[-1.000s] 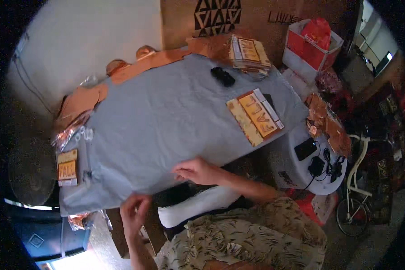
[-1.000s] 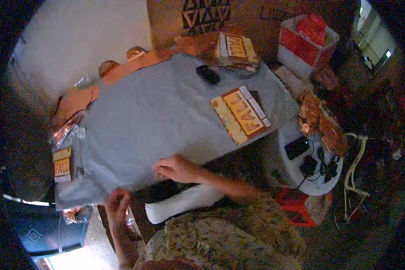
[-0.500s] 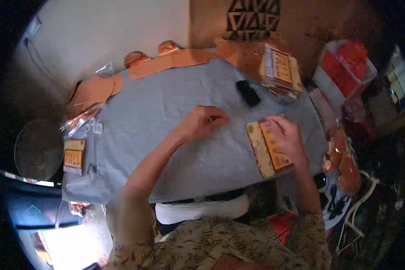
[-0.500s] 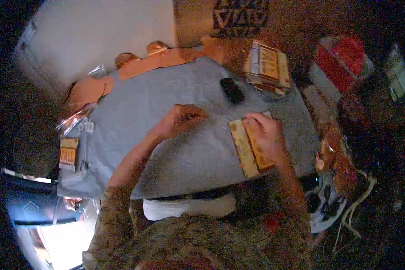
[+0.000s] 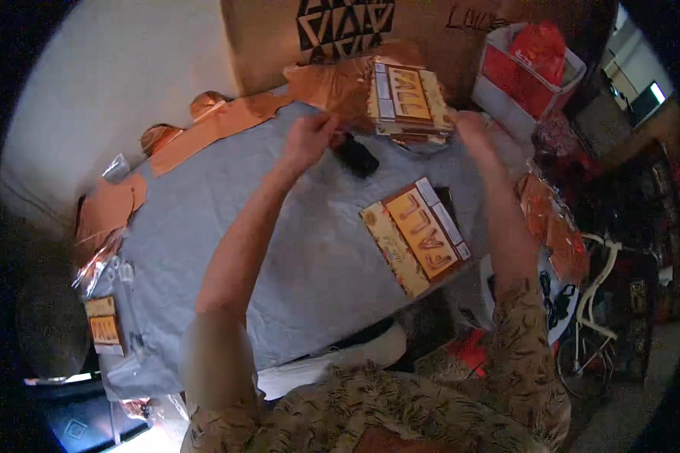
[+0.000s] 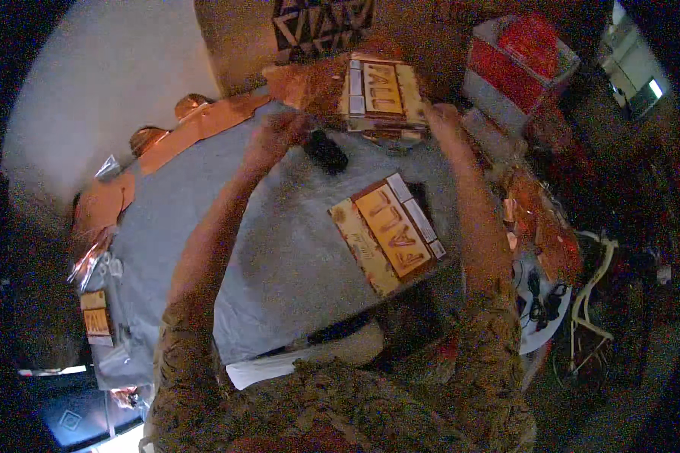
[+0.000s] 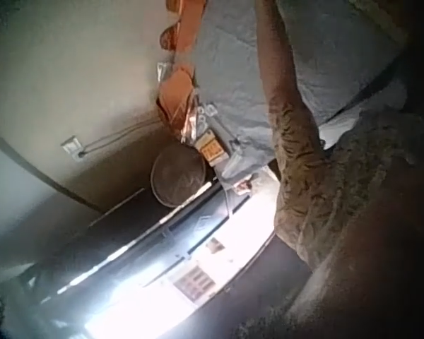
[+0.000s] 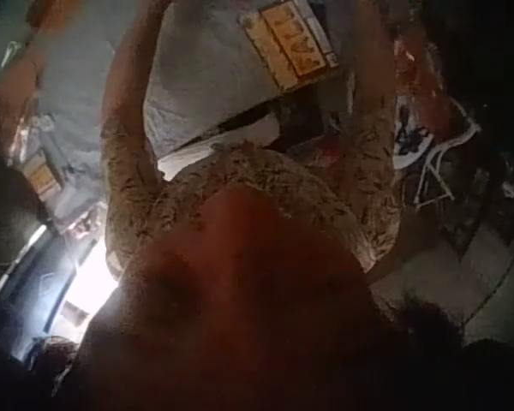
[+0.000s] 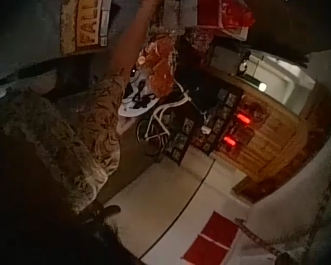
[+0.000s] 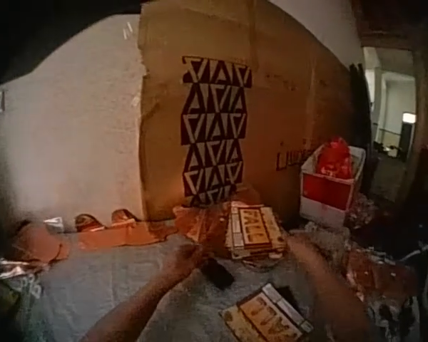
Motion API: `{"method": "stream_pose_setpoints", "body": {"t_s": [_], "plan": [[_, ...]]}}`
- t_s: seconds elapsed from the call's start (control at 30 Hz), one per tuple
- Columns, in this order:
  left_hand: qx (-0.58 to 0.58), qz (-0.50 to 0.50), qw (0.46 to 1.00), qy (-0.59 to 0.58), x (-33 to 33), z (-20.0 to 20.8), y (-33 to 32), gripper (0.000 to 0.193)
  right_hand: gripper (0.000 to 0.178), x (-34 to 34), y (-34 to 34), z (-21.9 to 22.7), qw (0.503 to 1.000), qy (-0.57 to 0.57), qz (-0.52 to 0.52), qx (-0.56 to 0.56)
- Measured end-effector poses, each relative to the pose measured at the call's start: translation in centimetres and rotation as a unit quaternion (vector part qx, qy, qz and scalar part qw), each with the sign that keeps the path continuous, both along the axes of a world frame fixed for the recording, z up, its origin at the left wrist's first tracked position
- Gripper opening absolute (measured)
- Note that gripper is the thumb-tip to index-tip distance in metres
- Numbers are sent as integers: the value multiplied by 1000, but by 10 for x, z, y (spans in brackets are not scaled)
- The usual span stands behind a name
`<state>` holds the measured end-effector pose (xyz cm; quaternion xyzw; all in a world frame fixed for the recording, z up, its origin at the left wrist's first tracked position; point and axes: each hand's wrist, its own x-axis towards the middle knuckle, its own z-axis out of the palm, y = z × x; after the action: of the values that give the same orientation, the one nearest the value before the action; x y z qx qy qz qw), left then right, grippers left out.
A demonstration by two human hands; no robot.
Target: Packing decorative copper-colored foil leaves and printed card inserts into plastic protective sleeves.
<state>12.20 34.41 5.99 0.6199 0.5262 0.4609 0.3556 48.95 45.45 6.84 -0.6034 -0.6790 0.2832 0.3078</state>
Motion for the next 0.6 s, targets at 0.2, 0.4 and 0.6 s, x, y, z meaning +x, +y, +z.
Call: {"method": "stream_pose_setpoints", "body": {"t_s": [0.2,0.4,0.6], "plan": [[359,79,920,136,61,-23,97,47,52,20,68,-10,998,-1,-56,-34],[137,-30,986,94,72,-10,82,71,64,-12,48,-24,981,186,-28,-56],[-32,-105,992,-61,26,3,68,92,85,-84,44,-21,970,221,-28,-96]]}}
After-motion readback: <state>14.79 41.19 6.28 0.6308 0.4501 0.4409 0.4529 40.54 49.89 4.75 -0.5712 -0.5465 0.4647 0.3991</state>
